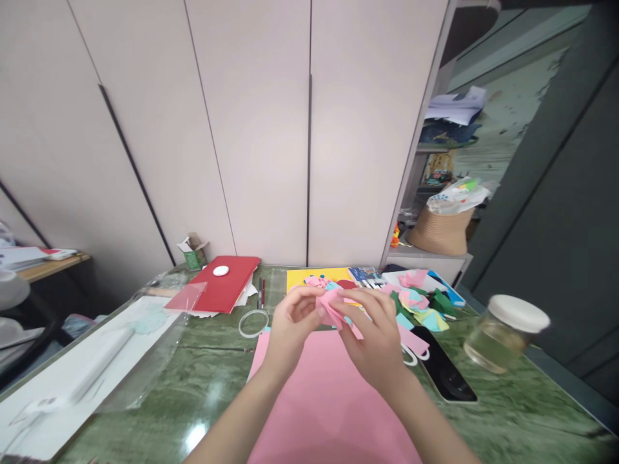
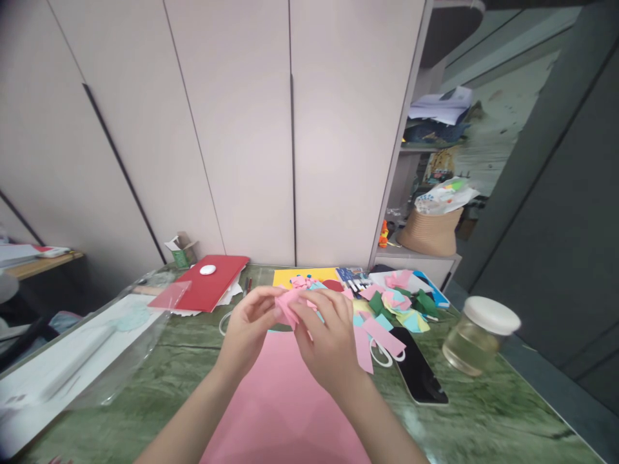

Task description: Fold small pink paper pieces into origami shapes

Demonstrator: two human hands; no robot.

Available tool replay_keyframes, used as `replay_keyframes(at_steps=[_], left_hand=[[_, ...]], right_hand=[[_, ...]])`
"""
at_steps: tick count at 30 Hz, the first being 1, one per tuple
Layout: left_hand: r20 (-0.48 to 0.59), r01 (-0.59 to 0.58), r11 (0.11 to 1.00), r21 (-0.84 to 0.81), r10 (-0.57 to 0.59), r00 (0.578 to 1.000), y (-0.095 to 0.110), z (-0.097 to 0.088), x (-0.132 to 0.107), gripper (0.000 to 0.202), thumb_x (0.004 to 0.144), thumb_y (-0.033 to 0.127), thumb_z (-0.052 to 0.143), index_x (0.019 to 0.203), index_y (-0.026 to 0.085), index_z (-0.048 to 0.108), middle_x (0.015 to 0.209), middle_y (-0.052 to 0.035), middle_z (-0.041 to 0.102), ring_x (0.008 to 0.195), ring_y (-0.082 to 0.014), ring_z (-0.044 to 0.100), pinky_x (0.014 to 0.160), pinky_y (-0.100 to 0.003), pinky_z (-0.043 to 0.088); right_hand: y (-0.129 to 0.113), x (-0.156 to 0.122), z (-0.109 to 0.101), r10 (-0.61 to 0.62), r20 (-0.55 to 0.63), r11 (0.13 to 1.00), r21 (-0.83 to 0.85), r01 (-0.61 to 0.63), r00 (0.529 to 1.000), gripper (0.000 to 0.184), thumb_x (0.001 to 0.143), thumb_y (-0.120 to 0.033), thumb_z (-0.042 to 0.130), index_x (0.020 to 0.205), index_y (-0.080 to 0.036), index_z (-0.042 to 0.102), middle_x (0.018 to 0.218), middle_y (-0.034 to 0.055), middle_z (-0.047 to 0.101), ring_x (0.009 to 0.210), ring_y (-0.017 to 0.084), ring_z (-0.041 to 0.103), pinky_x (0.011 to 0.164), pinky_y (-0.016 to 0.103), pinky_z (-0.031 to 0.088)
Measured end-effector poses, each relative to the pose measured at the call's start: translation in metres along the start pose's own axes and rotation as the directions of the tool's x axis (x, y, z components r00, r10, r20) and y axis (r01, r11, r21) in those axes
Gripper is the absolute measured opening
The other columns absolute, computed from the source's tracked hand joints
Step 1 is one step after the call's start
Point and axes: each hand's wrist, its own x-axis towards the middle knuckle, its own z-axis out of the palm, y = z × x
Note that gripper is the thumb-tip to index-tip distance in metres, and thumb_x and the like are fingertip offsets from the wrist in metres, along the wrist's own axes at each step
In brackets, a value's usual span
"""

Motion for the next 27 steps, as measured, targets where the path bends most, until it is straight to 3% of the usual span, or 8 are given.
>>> replay_keyframes(at_steps=[4, 8, 11, 17, 21, 24, 27], left_hand=[[-0.061, -0.022, 0.999, 0.038, 0.024, 0.998, -0.003, 0.000, 0.003, 0.013, 0.070, 0.016, 0.071, 0.081, 0.019, 0.066, 0.091, -0.0030, 0.063, 0.089, -0.0163, 0.061, 0.081, -0.026, 0.046], [-0.124, 0.000, 1.000, 0.022, 0.003, 0.992, -0.004, -0.001, 0.004, 0.011, 0.069, 0.017, 0.073, 0.075, 0.018, 0.064, 0.078, -0.0007, 0.065, 0.078, -0.0124, 0.061, 0.073, -0.022, 0.046], [-0.155, 0.033, 0.998, -0.050, -0.040, 0.987, -0.002, -0.001, 0.005, 0.014, 0.067, 0.018, 0.075, 0.074, 0.016, 0.063, 0.075, -0.0002, 0.064, 0.074, -0.0106, 0.059, 0.069, -0.020, 0.045], [-0.120, 0.127, 0.979, -0.163, -0.147, 0.982, 0.004, -0.002, 0.007, 0.019, 0.062, 0.015, 0.077, 0.073, 0.015, 0.061, 0.071, 0.0007, 0.063, 0.062, -0.0086, 0.057, 0.058, -0.018, 0.043], [-0.129, 0.094, 0.990, -0.101, -0.107, 0.986, 0.002, -0.004, 0.007, 0.018, 0.063, 0.015, 0.077, 0.072, 0.015, 0.062, 0.075, -0.0007, 0.066, 0.067, -0.0101, 0.059, 0.063, -0.020, 0.045], [-0.106, 0.097, 0.994, -0.042, -0.101, 0.989, 0.002, -0.005, 0.006, 0.015, 0.064, 0.016, 0.077, 0.072, 0.015, 0.064, 0.077, -0.0022, 0.069, 0.070, -0.0105, 0.060, 0.065, -0.020, 0.045], [-0.075, 0.143, 0.990, -0.021, -0.144, 0.987, 0.003, -0.005, 0.005, 0.012, 0.068, 0.019, 0.075, 0.076, 0.016, 0.067, 0.079, -0.0033, 0.070, 0.069, -0.0112, 0.061, 0.063, -0.021, 0.045]], right_hand=[[-0.001, 0.003, -0.006, 0.151, 0.156, 0.971, 0.161, -0.175, 0.976, 0.028, 0.082, -0.004, 0.049, 0.094, -0.024, 0.064, 0.108, 0.0065, 0.059, 0.107, 0.023, 0.048, 0.090, 0.042, 0.039], [0.002, 0.005, -0.013, 0.315, 0.281, 0.846, 0.349, -0.402, 0.906, 0.024, 0.090, -0.015, 0.045, 0.099, -0.028, 0.063, 0.113, 0.0042, 0.057, 0.112, 0.021, 0.048, 0.094, 0.039, 0.038], [0.007, 0.007, -0.016, 0.348, 0.313, 0.776, 0.433, -0.458, 0.884, 0.023, 0.091, -0.022, 0.047, 0.109, -0.031, 0.058, 0.114, 0.0029, 0.057, 0.113, 0.020, 0.049, 0.095, 0.037, 0.038], [0.011, 0.009, -0.025, 0.188, 0.363, 0.865, 0.379, -0.329, 0.913, 0.032, 0.084, -0.015, 0.056, 0.111, -0.033, 0.058, 0.118, 0.0033, 0.053, 0.115, 0.019, 0.048, 0.096, 0.037, 0.039], [0.011, 0.009, -0.028, 0.004, 0.361, 0.962, 0.253, -0.102, 0.933, 0.032, 0.083, -0.007, 0.053, 0.099, -0.032, 0.065, 0.120, 0.0048, 0.049, 0.117, 0.022, 0.044, 0.094, 0.040, 0.039], [0.013, 0.010, -0.029, -0.097, 0.341, 0.985, 0.165, 0.042, 0.935, 0.028, 0.083, -0.007, 0.055, 0.094, -0.030, 0.067, 0.119, 0.0059, 0.051, 0.115, 0.024, 0.045, 0.093, 0.044, 0.036], [0.015, 0.011, -0.029, -0.092, 0.354, 0.986, 0.163, 0.036, 0.931, 0.016, 0.082, -0.015, 0.061, 0.090, -0.028, 0.067, 0.119, 0.0063, 0.052, 0.114, 0.025, 0.046, 0.094, 0.045, 0.036]])
